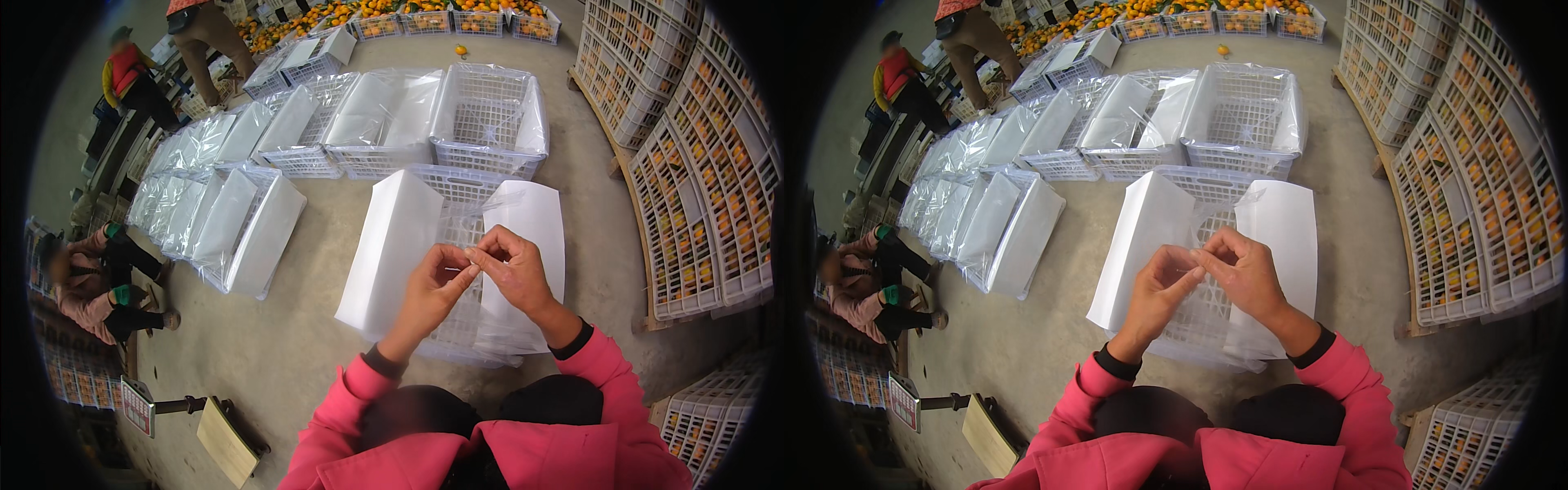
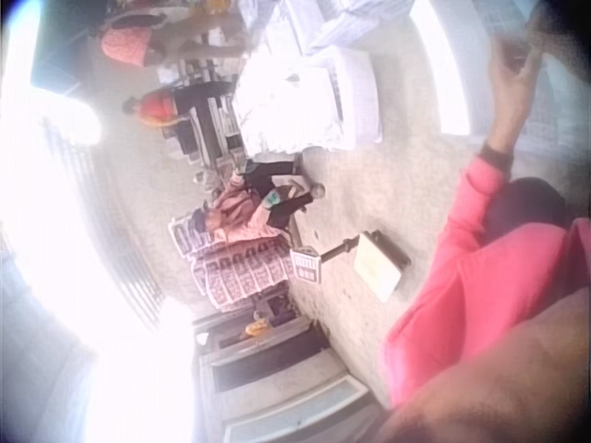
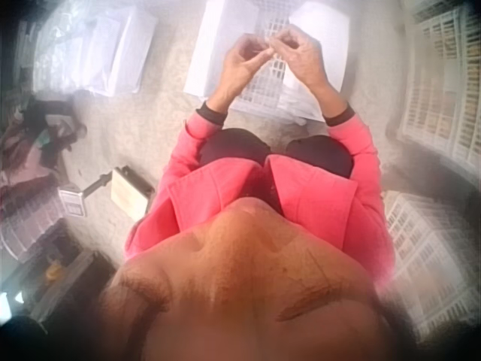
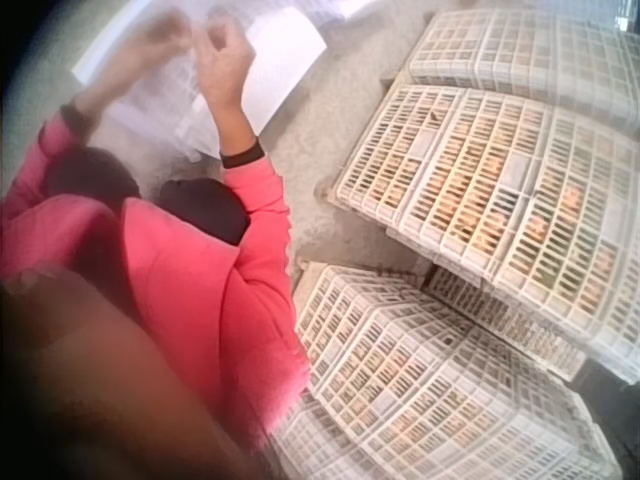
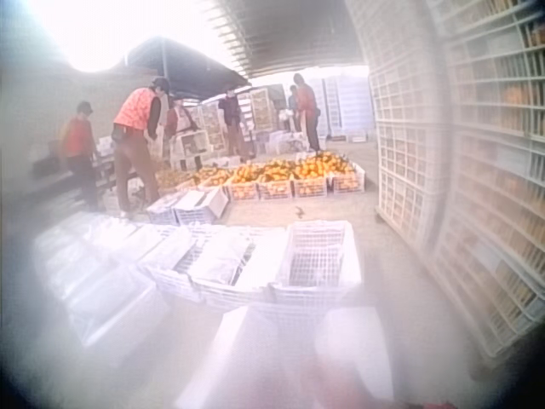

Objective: The person wraps white plastic crates with clear plastic film. They pull the film over each crate, tuck it into the sides, and smooth it down. The person handles several crates one at a time, stacking the wrapped crates nearby.

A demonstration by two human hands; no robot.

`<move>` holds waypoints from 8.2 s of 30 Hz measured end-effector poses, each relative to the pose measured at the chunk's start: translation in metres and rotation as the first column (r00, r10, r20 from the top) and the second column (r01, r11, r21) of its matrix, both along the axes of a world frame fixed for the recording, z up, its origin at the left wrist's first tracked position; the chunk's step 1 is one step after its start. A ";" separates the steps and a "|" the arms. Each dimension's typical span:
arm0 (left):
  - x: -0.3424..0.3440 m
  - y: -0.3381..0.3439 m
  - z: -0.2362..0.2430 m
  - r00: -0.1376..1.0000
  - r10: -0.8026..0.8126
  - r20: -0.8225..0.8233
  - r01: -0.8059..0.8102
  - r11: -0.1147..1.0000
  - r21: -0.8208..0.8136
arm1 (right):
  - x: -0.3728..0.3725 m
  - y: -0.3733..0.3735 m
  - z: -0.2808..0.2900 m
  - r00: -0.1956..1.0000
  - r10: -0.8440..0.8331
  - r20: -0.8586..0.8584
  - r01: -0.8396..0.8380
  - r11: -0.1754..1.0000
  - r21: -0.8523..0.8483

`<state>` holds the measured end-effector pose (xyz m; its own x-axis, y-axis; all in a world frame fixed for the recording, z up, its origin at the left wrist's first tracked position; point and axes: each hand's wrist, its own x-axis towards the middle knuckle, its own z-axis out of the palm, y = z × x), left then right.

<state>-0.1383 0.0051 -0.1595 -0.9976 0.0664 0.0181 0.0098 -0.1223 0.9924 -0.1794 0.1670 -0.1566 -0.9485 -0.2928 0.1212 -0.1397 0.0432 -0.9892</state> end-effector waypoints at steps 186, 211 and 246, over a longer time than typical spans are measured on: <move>-0.093 -0.042 -0.023 0.962 -0.033 -0.270 -0.250 0.286 -0.925 | 0.002 0.042 -0.020 0.950 0.276 0.142 -0.268 0.960 -0.075; -0.157 -0.090 -0.050 0.977 0.036 0.212 0.077 0.862 -0.501 | -0.081 0.102 -0.073 0.811 -0.111 0.575 0.251 0.953 -0.170; -0.242 -0.169 -0.177 0.906 -0.104 0.410 0.057 0.991 0.125 | -0.175 0.147 -0.265 0.675 -0.379 0.633 0.372 0.916 0.151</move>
<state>-0.3804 -0.1643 -0.3365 -0.9077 0.1676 -0.3847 -0.4142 -0.2115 0.8853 -0.3548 0.3144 -0.4212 -0.8266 0.1072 -0.5525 0.5517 -0.0398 -0.8331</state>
